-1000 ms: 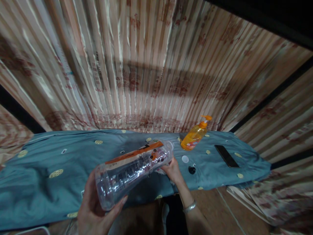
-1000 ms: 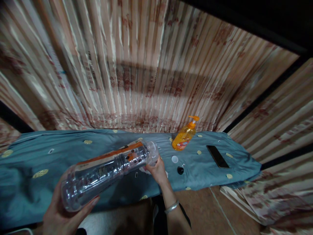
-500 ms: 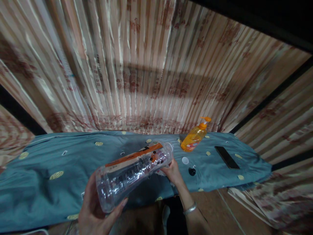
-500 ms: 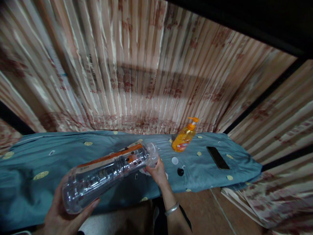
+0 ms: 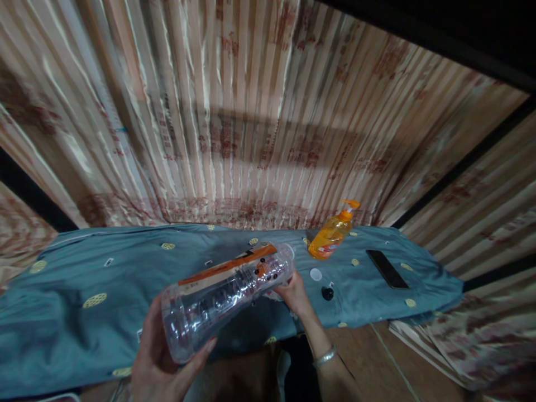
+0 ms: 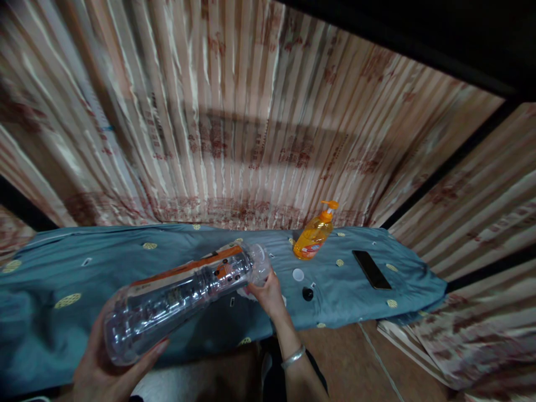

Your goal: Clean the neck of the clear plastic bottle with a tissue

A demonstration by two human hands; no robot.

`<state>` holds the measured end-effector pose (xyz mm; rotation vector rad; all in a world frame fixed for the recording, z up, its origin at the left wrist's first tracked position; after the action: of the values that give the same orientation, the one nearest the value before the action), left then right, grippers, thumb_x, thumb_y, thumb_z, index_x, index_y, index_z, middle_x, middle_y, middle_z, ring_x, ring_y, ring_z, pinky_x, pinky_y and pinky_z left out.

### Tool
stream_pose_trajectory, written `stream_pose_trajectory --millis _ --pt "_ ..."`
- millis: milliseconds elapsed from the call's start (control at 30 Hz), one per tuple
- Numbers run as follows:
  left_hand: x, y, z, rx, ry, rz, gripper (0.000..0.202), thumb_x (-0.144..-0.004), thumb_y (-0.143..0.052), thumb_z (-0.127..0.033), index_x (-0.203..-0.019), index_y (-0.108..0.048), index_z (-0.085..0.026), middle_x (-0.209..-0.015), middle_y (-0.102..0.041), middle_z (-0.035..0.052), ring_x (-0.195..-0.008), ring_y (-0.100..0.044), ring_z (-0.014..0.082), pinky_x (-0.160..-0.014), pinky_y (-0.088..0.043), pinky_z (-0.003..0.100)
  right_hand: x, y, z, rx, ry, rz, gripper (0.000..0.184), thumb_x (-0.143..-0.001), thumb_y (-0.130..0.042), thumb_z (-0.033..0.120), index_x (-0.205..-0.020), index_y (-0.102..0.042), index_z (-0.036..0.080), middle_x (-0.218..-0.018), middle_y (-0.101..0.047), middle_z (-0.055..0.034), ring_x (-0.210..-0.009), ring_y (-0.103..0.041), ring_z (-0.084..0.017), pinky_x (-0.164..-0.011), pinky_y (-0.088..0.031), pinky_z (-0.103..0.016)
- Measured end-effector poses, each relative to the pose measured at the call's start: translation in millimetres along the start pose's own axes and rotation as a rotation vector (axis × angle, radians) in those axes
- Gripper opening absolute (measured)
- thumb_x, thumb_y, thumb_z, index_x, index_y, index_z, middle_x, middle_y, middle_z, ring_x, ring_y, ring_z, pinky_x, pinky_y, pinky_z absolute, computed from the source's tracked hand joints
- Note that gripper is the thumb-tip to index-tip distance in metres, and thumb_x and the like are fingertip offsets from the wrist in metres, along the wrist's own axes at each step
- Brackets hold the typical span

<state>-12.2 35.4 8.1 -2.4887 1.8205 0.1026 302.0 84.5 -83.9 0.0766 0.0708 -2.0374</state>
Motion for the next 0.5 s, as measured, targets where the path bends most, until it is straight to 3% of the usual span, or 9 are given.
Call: stream_pose_trajectory --millis 167,500 --pt "-0.4 1.2 -1.6 -0.031 0.008 -0.003 0.105 -0.065 -0.1 -0.044 -0.16 -0.058 -0.03 -0.151 -0.075 0.0109 -0.131 -0.076 0.0385 -0.104 -0.067 0.045 -0.2 -0.1 -2.6 0.0 0.009 -0.017 0.051 -0.058 -0.094 0.029 -0.104 -0.072 0.024 -0.099 -0.086 -0.0064 -0.09 -0.081 -0.03 -0.086 -0.066 -0.043" --pt "-0.3 0.1 -0.2 -0.003 0.024 0.017 0.109 -0.066 -0.1 -0.045 -0.163 -0.053 -0.028 -0.157 -0.07 0.0152 -0.138 -0.071 0.0435 -0.112 -0.062 0.053 0.6 -1.0 -0.9 -0.01 0.011 -0.023 0.05 -0.058 -0.094 0.025 -0.103 -0.071 0.024 -0.102 -0.087 -0.0058 -0.094 -0.082 -0.029 -0.089 -0.067 -0.042"
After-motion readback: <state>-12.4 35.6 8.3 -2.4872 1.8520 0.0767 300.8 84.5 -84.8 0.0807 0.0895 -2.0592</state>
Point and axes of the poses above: each hand's wrist, its own x-axis away from the middle knuckle, its own y-axis out of the back of the hand, z = x × y, the point moved 5 cm from there along -x, towards the middle knuckle
